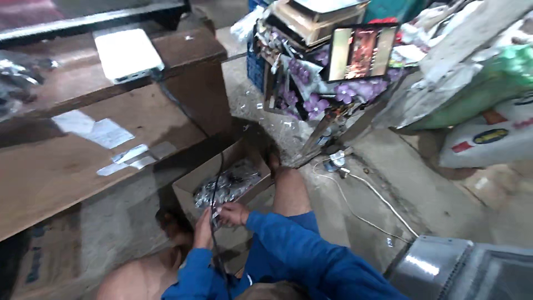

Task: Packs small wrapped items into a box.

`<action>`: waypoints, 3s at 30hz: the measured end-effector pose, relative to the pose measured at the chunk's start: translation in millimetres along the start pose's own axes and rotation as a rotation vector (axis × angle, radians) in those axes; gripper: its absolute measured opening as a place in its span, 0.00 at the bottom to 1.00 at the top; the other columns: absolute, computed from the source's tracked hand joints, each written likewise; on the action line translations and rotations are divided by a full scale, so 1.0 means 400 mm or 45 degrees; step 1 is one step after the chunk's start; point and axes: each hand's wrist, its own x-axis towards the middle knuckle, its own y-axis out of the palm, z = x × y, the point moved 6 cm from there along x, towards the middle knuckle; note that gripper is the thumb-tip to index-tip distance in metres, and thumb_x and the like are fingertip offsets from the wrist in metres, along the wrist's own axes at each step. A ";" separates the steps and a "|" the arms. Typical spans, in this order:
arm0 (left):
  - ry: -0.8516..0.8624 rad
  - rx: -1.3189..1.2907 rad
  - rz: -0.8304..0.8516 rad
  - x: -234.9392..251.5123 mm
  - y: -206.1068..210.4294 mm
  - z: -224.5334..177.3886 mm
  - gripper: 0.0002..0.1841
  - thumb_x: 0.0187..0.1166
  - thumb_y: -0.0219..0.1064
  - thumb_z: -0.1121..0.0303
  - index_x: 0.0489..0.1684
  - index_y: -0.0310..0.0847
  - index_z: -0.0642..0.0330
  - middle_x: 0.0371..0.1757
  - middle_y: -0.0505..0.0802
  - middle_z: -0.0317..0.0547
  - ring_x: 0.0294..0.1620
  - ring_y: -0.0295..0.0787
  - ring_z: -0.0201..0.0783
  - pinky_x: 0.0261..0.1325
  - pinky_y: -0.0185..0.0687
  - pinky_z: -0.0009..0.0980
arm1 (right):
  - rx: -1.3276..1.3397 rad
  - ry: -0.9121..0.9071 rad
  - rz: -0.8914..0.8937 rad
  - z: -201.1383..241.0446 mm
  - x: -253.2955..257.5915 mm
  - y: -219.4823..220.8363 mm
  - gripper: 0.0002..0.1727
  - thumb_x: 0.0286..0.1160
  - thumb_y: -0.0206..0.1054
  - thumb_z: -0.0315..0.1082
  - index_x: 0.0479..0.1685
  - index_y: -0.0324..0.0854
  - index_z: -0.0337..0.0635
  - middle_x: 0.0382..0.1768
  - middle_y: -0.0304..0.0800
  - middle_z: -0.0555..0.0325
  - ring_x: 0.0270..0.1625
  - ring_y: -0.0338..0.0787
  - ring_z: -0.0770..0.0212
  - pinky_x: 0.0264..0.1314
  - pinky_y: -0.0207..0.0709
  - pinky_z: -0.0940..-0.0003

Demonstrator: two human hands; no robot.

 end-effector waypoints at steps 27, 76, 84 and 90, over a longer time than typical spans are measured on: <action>0.606 0.863 0.313 -0.043 0.061 -0.020 0.16 0.87 0.59 0.60 0.55 0.92 0.58 0.54 0.94 0.49 0.62 0.87 0.45 0.71 0.79 0.48 | -0.898 -0.282 0.054 0.046 -0.061 -0.066 0.16 0.84 0.63 0.39 0.61 0.88 0.43 0.60 0.91 0.44 0.65 0.90 0.46 0.73 0.79 0.39; 0.365 0.648 0.093 -0.018 0.017 -0.004 0.14 0.88 0.63 0.60 0.40 0.88 0.60 0.24 0.86 0.41 0.21 0.78 0.34 0.30 0.79 0.36 | -0.318 -0.206 -0.341 0.049 -0.041 -0.135 0.26 0.84 0.64 0.56 0.47 0.89 0.38 0.42 0.91 0.48 0.45 0.90 0.54 0.56 0.83 0.50; 0.452 0.626 0.065 -0.008 0.008 0.004 0.15 0.88 0.61 0.59 0.40 0.87 0.61 0.26 0.85 0.42 0.23 0.77 0.35 0.31 0.78 0.38 | -0.272 -0.206 -0.442 0.071 -0.062 -0.145 0.22 0.81 0.69 0.53 0.51 0.89 0.41 0.48 0.94 0.50 0.52 0.92 0.57 0.63 0.84 0.51; 0.482 0.569 0.057 -0.013 0.014 -0.004 0.13 0.87 0.62 0.60 0.40 0.88 0.58 0.26 0.87 0.38 0.20 0.77 0.31 0.26 0.76 0.31 | -0.294 -0.197 -0.471 0.070 -0.062 -0.152 0.24 0.80 0.68 0.57 0.47 0.89 0.43 0.48 0.93 0.51 0.52 0.91 0.56 0.62 0.84 0.50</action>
